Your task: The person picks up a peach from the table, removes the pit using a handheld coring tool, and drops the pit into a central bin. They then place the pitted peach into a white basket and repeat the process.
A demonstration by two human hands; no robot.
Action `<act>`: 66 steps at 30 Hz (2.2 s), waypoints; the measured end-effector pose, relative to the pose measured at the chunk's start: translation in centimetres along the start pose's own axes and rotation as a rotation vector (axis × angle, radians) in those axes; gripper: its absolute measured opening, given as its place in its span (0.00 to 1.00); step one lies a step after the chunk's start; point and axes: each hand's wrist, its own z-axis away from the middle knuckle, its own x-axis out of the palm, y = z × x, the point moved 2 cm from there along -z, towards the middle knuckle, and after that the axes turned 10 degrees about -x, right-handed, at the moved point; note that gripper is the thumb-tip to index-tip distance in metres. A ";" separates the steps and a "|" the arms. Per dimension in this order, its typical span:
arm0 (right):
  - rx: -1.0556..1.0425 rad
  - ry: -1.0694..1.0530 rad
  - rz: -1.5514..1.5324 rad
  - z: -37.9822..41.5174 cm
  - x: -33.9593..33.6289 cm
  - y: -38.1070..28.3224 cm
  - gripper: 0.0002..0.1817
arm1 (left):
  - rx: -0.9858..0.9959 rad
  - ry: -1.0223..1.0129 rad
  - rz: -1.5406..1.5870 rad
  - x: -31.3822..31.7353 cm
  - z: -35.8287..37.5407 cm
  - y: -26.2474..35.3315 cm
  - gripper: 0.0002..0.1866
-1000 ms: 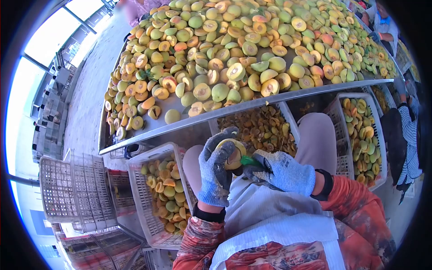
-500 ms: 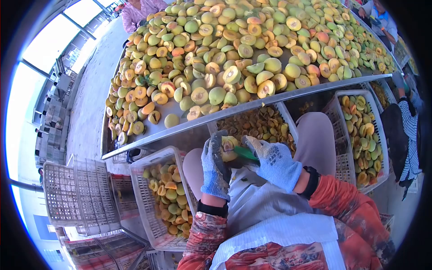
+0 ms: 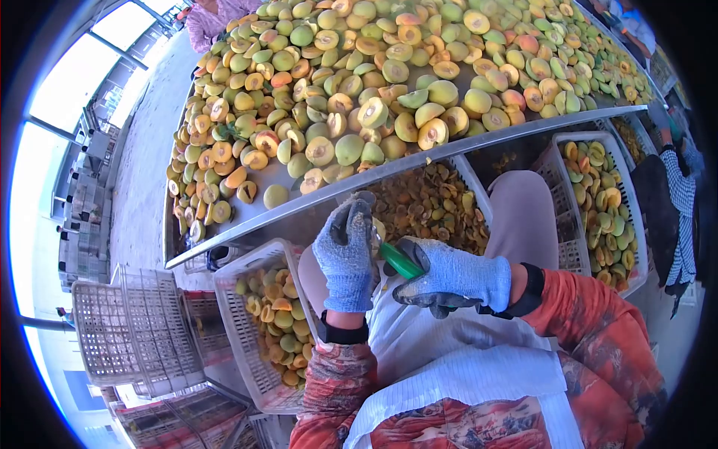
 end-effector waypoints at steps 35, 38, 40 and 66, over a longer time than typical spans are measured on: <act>0.016 0.004 -0.197 -1.1 -3.7 2.6 0.22 | -0.412 -0.070 0.217 3.7 -4.0 -1.5 0.13; -0.033 0.066 -0.016 -1.3 -4.8 1.9 0.24 | -0.527 -0.117 0.355 4.9 -4.8 -2.7 0.13; -0.105 -0.037 -0.193 -0.9 -5.3 1.2 0.21 | -0.466 -0.090 0.347 4.8 -4.7 -2.9 0.13; 0.025 0.052 -0.577 0.7 -4.5 1.9 0.15 | -0.865 -0.152 1.076 5.1 -5.1 -3.8 0.22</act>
